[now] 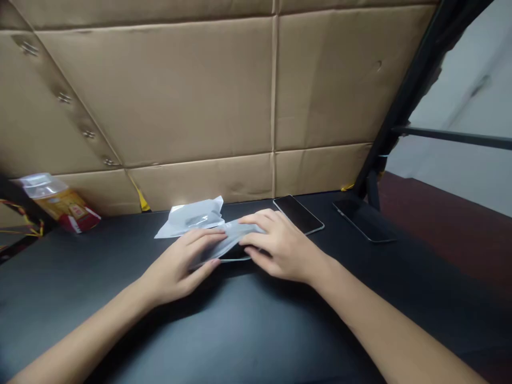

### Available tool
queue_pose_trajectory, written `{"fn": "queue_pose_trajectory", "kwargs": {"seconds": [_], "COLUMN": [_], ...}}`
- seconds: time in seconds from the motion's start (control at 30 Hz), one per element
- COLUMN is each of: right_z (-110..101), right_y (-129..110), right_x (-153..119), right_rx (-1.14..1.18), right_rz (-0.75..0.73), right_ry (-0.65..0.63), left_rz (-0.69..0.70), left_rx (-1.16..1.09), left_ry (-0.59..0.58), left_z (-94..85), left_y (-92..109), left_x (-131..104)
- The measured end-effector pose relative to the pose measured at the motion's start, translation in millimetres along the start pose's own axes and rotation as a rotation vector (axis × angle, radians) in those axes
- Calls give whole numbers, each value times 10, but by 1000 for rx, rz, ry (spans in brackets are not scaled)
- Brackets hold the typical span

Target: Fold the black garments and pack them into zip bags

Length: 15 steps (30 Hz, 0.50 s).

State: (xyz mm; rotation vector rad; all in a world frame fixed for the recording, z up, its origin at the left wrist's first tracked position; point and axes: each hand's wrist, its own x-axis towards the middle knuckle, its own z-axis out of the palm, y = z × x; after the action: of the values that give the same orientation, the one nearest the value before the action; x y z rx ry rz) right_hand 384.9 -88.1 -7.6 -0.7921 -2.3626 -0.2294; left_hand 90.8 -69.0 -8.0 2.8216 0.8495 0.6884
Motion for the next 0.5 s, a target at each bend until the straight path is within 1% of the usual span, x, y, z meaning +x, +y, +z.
{"fn": "queue_pose_trajectory", "kwargs": {"seconds": [0.07, 0.13, 0.2, 0.27, 0.37, 0.43, 0.5], "right_z": [42, 97, 145, 158, 94, 20, -49], "right_y": [-23, -34, -37, -35, -23, -1, 38], "right_x": [0, -5, -13, -19, -10, 6, 16], "right_rx": [-73, -113, -60, 92, 359, 511, 667], "right_rz": [4, 39, 90, 152, 247, 295, 348], "right_ry": [-42, -76, -85, -79, -45, 17, 118], "left_rz": [-32, -64, -101, -145, -201, -214, -214], "left_rx": [-41, -85, -117, -120, -109, -104, -85], "left_ry": [-12, -48, -89, -148, -271, -342, -395], "left_z": [-19, -42, -55, -46, 1, 41, 71], "left_y": [7, 10, 1, -20, -63, -91, -113], "left_x": [1, -2, -10, -23, -50, -70, -84]}}
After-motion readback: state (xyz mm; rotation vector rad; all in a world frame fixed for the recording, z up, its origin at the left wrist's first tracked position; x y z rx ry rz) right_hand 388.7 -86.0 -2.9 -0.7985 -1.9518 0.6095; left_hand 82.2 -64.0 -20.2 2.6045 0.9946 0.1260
